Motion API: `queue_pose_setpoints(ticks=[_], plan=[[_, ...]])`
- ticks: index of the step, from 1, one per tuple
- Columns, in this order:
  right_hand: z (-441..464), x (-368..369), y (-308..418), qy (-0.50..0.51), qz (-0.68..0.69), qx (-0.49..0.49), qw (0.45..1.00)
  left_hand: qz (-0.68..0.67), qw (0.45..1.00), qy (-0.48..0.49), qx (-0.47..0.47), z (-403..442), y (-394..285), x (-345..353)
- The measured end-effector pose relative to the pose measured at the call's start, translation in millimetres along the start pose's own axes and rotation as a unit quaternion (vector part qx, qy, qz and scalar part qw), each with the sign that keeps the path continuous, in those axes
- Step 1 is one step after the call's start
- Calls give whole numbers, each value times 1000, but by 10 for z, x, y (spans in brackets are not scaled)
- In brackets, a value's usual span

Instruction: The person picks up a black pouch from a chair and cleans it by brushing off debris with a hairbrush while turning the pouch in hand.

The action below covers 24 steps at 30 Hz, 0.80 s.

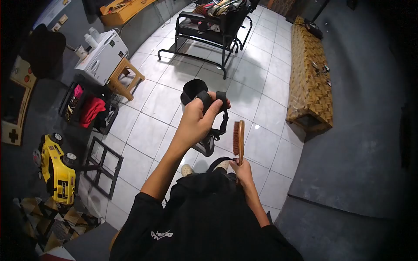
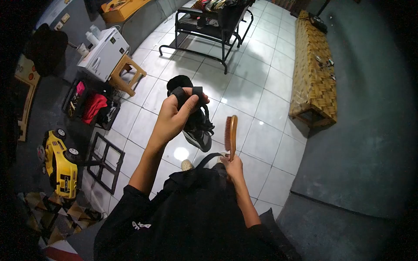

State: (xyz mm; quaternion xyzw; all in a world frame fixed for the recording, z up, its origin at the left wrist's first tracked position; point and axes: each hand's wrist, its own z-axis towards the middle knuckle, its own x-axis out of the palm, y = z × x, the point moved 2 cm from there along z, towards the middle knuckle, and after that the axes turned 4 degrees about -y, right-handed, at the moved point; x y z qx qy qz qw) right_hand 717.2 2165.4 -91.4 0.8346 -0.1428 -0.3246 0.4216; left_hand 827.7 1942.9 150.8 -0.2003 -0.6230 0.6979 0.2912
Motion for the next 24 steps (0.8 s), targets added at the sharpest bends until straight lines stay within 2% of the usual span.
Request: queue_pose_setpoints(ticks=[3, 7, 8, 10, 11, 13, 16, 18, 20, 21, 23, 24], plan=[[74, -34, 169, -95, 21, -106, 990, -15, 1000, 0, -12, -31, -72, 36], [110, -34, 657, -39, 98, -158, 982, 26, 998, 52, -26, -91, -136, 47], [108, -24, 747, -24, 108, -189, 976, 99, 991, 60, -60, -108, -119, 29], [11, 38, 1017, 14, 165, -244, 955, 95, 991, 85, -34, -145, -127, 50], [-2, 88, 1073, 68, 216, -207, 952, 93, 991, 97, -21, -165, -131, 49], [-48, 49, 1196, 93, 135, -178, 970, 161, 980, 96, -70, -170, -98, -1], [-75, 43, 1149, 97, 164, -174, 966, 199, 970, 92, -100, -181, -195, -62], [-151, -3, 1169, 77, 219, -222, 947, 189, 972, 86, -109, -201, -213, -77], [-231, -100, 1265, 78, 264, -236, 932, 221, 969, 104, -34, -199, 7, -92], [-270, -159, 1348, 27, 201, -278, 939, 235, 965, 114, 3, -193, 87, -86], [-363, -323, 1537, 16, 132, -315, 940, 253, 956, 149, -1, -211, 129, -39], [-398, -348, 1597, 24, 153, -305, 940, 258, 952, 164, -5, -217, 164, -18]])
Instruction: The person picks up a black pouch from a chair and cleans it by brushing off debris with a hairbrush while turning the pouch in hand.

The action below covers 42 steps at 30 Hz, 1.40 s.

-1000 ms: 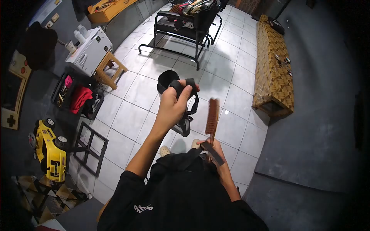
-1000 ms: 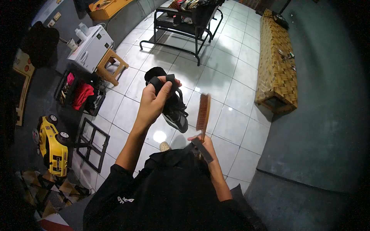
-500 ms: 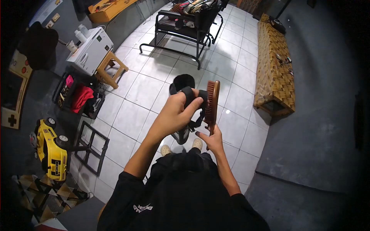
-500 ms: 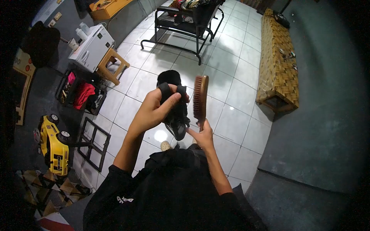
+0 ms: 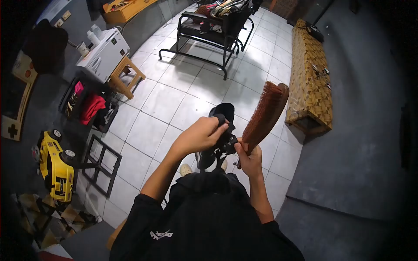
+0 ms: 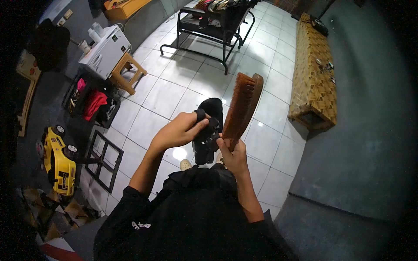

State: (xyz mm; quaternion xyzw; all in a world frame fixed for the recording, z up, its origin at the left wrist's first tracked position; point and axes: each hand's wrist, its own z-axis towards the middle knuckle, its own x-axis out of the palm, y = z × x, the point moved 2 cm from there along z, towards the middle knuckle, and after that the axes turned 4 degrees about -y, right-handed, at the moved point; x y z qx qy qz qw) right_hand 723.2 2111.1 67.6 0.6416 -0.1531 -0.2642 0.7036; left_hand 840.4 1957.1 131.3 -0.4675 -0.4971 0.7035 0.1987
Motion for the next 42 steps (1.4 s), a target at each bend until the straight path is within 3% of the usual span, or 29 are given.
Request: queue_pose_setpoints(ticks=[5, 8, 11, 14, 17, 19, 24, 27, 28, 31, 36, 39, 40, 42], plan=[[-8, -1, 33, -14, 88, 18, 996, 46, 999, 18, -23, 48, 117, 130], [-66, -49, 29, -1, 60, 39, 997, 21, 992, 57, -113, 56, 23, 125], [-58, -42, 226, 8, 49, -19, 999, -28, 995, 95, 4, -16, 20, 204], [-82, -75, 191, 2, 53, -27, 998, 12, 992, 124, 24, 5, 23, 221], [-59, -115, 412, 63, 17, -3, 998, 50, 990, 121, 54, -2, 81, 239], [-74, -132, 449, 58, 65, 40, 995, 81, 988, 106, 79, -12, 102, 231], [-45, -174, 314, 7, 22, 38, 999, 168, 957, -74, 225, -100, -43, 181], [27, -128, 392, -19, -144, -79, 986, 48, 991, -87, 90, -116, -22, 253], [32, -118, 280, -14, -208, -47, 977, 23, 989, -113, 96, -120, -57, 274], [-4, 22, 81, -150, -277, -101, 944, -27, 990, -115, 81, -135, -227, 270], [-25, 0, -334, -226, -347, -62, 908, 138, 986, 32, 91, -205, -173, 197], [-41, -56, -396, -224, -435, -84, 868, 156, 983, 24, 95, -221, -158, 72], [-22, -74, -398, -240, -411, -99, 874, 152, 985, 24, 75, -219, -179, 7], [29, -109, -396, -142, -283, 18, 949, 142, 988, 10, 60, -190, -130, -95]])
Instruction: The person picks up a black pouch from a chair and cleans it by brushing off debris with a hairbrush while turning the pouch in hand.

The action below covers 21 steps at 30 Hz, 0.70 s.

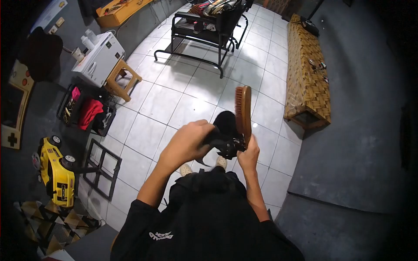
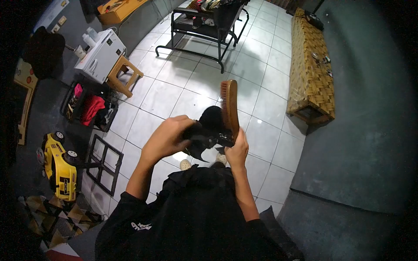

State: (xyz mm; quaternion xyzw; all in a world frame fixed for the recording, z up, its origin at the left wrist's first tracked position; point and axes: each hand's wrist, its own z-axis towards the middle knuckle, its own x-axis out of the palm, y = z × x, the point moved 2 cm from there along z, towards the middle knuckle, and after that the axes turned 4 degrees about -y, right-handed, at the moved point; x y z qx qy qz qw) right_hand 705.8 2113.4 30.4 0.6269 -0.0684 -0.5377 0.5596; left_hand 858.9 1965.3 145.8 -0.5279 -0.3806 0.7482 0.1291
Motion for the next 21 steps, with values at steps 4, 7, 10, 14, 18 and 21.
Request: queue_pose_setpoints(ticks=[4, 7, 10, 14, 18, 21], plan=[[8, 29, 25, 88, 67, 9, 994, 20, 995, -94, -15, -12, 146, -65], [-34, 6, 85, 119, 117, 42, 985, 50, 984, -159, -53, -35, 264, -72], [-36, -73, 147, 195, 280, 120, 932, 68, 981, -161, -82, -35, 503, -24], [-70, -212, 453, 275, 340, 154, 886, 111, 973, -169, -108, 14, 669, 211], [-128, -247, 395, 281, 431, 196, 835, 199, 950, -218, -103, -64, 655, 457], [-141, -275, 309, 260, 487, 219, 804, 128, 946, -17, -299, -103, 742, 629]])
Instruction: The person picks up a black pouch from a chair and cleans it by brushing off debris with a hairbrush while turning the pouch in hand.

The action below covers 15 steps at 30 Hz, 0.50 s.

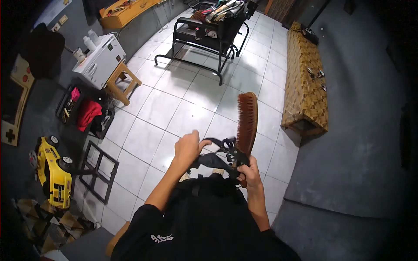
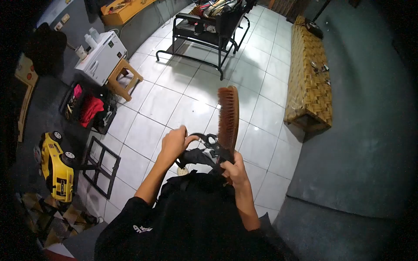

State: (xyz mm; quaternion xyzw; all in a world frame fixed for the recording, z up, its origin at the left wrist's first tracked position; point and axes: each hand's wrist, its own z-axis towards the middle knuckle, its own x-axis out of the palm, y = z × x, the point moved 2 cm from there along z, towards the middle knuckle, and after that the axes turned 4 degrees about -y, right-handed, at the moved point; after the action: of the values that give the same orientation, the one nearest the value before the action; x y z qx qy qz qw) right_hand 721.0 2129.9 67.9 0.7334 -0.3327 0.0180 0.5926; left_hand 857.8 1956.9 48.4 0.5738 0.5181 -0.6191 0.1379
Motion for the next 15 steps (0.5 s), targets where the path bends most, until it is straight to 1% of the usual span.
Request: queue_pose_setpoints(ticks=[1, 4, 5, 6, 8, 9, 10, 12, 14, 15], plan=[[6, -32, -15, 1, 32, -9, 999, -34, 999, 24, -7, -18, -18, -28], [-53, -136, -46, -62, 26, -3, 998, -41, 993, -66, 89, 2, 329, 165], [-65, -160, -35, -70, 6, -7, 998, -51, 990, -98, 93, -25, 409, 168], [-71, -186, -35, -64, 6, -4, 998, -74, 989, -114, 56, -78, 367, 64], [-72, -242, -45, -52, 7, 2, 999, -84, 993, -76, 45, -120, 287, -64], [-67, -244, -48, -35, 6, 6, 999, -119, 984, -48, 124, -139, 224, -93], [-67, -235, -51, -34, 7, 21, 999, -212, 953, 33, 215, -161, 143, -122], [-76, -186, -52, -31, 7, 53, 998, -313, 890, 56, 325, -330, -166, -178], [-70, -172, -78, -23, -8, 44, 999, -318, 879, 112, 336, -424, -312, 25], [-76, -159, -66, -27, -9, 36, 999, -258, 895, 205, 300, -430, -345, 124]])
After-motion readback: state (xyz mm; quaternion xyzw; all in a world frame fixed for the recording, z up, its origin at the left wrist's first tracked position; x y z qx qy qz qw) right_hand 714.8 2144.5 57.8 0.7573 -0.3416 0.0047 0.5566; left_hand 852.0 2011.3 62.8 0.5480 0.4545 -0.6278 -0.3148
